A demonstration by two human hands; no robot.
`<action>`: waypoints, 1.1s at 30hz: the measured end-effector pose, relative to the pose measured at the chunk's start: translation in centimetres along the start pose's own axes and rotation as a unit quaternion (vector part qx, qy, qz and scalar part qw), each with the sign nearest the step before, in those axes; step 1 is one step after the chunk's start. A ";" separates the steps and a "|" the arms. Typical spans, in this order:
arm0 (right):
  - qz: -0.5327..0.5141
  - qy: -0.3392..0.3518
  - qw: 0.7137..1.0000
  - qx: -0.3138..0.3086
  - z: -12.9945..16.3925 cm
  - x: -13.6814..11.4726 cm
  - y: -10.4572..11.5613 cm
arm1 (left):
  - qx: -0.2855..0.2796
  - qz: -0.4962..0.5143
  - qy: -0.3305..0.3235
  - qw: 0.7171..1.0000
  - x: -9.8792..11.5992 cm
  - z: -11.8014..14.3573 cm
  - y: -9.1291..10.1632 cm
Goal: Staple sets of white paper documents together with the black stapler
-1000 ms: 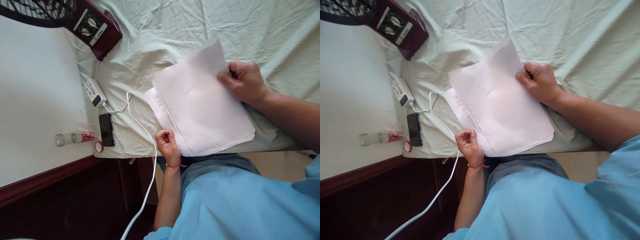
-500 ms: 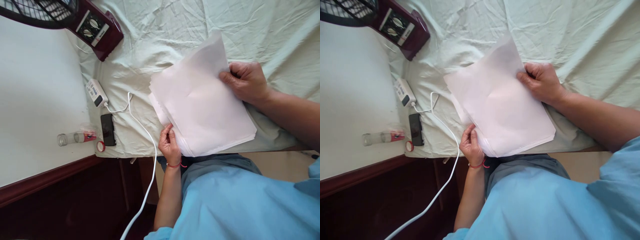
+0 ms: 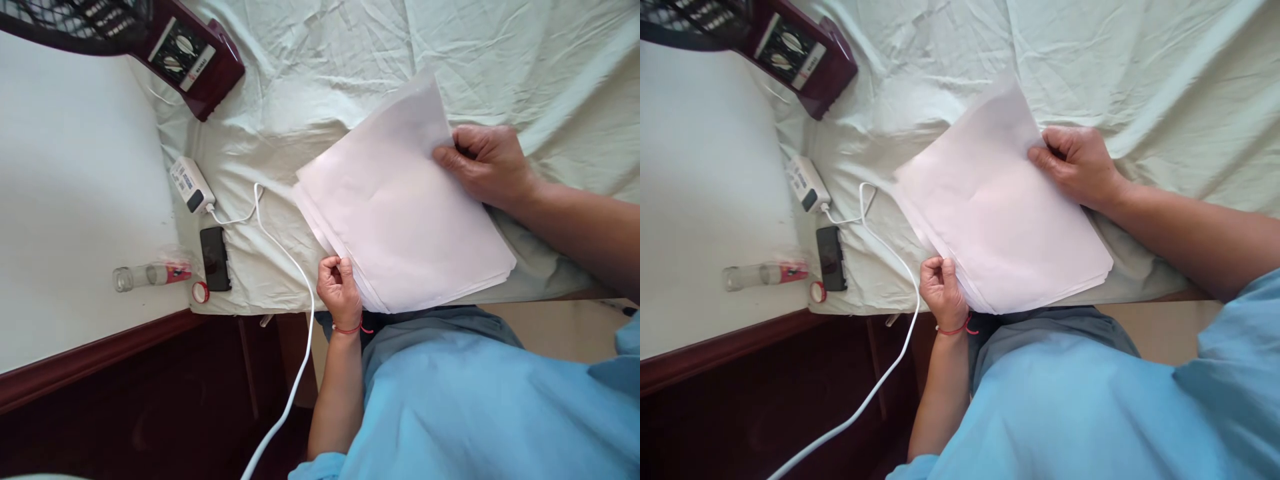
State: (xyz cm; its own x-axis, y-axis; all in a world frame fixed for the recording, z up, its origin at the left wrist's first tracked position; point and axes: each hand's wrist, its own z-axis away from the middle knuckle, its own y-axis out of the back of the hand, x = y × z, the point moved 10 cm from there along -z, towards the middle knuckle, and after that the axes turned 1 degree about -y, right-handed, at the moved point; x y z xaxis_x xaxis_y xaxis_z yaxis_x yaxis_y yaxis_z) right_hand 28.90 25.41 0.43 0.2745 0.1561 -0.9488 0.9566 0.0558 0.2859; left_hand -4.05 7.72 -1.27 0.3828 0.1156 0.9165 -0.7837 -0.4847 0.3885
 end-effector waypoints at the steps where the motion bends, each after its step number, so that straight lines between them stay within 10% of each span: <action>1: 0.024 0.011 1.000 0.002 0.0 -0.3 0.0 | -0.001 0.004 -0.001 1.000 0.0 0.0 0.0; 11: -0.053 0.004 0.993 0.103 -0.7 1.9 1.3 | 0.032 0.016 0.018 0.999 -0.5 -0.1 0.8; 33: -0.005 -0.024 1.000 0.017 -0.4 1.0 0.2 | 0.031 -0.024 -0.052 0.998 1.2 0.0 0.5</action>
State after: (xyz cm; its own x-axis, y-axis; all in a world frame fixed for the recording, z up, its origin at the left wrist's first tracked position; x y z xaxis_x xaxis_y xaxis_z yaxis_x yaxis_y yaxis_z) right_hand 29.34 25.99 -0.36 0.2676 0.1090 -0.9573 0.9622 0.0227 0.2715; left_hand -4.02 7.61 0.02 0.4708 0.0515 0.8807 -0.7321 -0.5343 0.4226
